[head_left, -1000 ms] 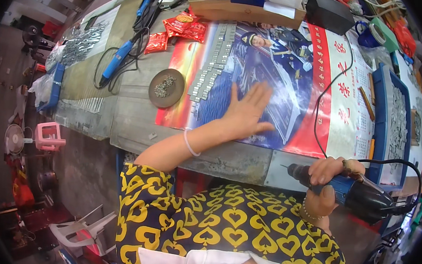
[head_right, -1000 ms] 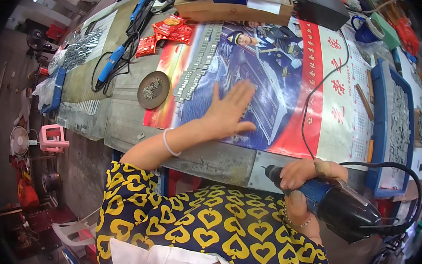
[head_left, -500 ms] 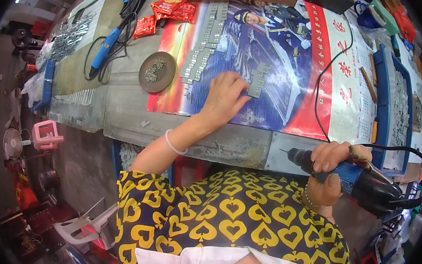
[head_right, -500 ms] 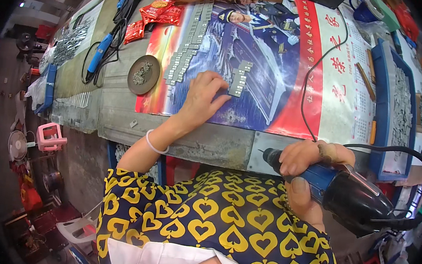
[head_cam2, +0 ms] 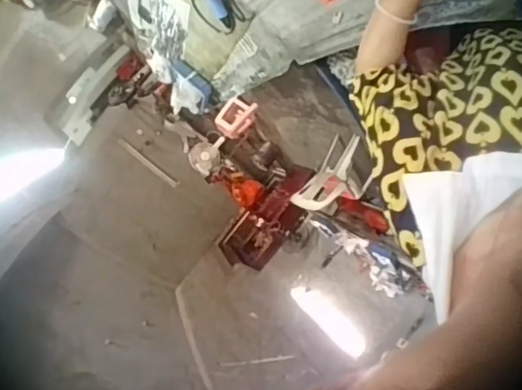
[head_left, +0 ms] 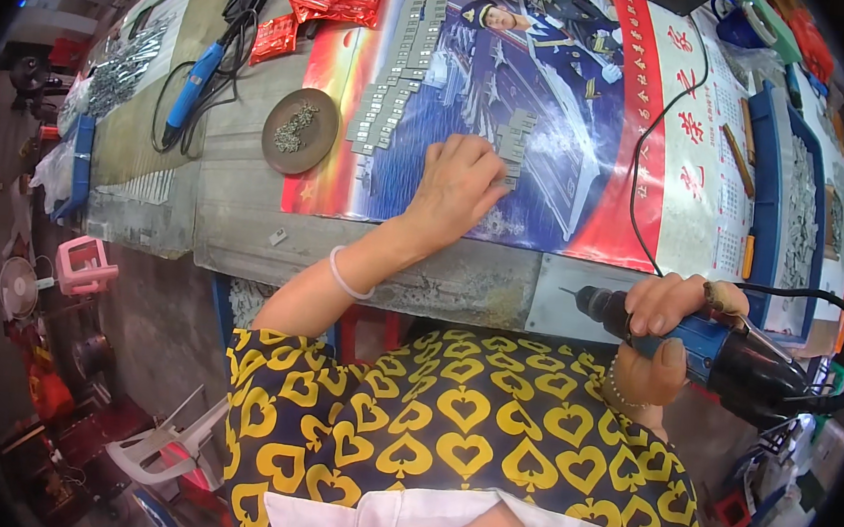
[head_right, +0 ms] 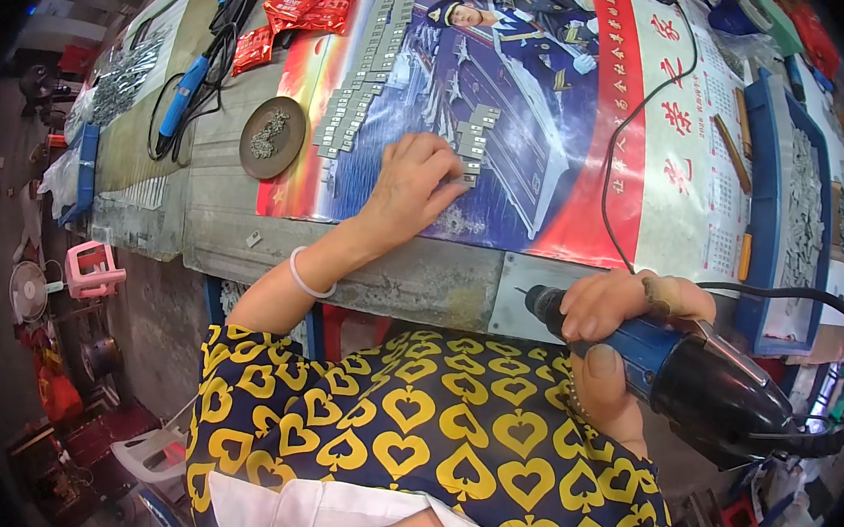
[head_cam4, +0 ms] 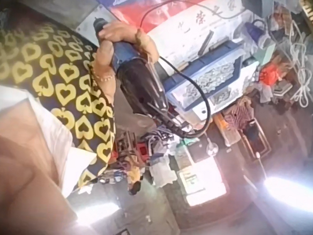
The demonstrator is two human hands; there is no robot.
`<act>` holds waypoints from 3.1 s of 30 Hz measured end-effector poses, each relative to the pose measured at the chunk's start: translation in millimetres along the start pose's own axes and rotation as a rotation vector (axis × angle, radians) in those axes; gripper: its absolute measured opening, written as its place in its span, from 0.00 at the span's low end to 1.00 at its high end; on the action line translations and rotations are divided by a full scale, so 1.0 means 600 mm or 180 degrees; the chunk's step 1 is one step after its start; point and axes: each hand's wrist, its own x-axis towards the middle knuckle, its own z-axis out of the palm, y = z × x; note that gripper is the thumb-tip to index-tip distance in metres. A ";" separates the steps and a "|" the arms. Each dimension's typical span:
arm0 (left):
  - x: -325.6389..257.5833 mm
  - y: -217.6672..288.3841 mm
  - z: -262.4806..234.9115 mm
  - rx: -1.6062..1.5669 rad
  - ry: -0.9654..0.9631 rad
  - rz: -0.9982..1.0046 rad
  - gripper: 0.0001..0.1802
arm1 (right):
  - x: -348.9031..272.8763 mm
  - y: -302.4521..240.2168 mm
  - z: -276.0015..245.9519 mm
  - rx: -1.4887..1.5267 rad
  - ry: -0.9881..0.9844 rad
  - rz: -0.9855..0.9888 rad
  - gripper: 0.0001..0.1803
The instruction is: The person repeatedly picks screws from a dish, loads them onto an electric screwdriver, and drives them into small metal plates on the table.
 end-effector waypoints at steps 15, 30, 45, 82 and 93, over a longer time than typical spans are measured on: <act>-0.053 0.001 -0.043 0.0014 -0.0076 -0.0079 0.11 | 0.010 0.010 0.016 0.0377 -0.0502 0.0389 0.27; -0.089 0.006 -0.034 -0.0213 0.0197 -0.0182 0.15 | 0.023 0.090 0.070 0.0413 -0.1173 0.0100 0.29; -0.091 -0.001 -0.033 -0.0402 0.0175 -0.0218 0.19 | 0.036 0.145 0.075 0.0236 -0.1728 -0.0187 0.32; -0.096 -0.015 -0.025 -0.0895 0.0114 -0.0348 0.27 | 0.064 0.163 0.120 -0.0044 -0.2323 -0.0026 0.23; -0.088 -0.005 -0.028 -0.0832 0.0107 -0.0227 0.26 | 0.033 0.177 0.114 0.0396 -0.1467 -0.0131 0.23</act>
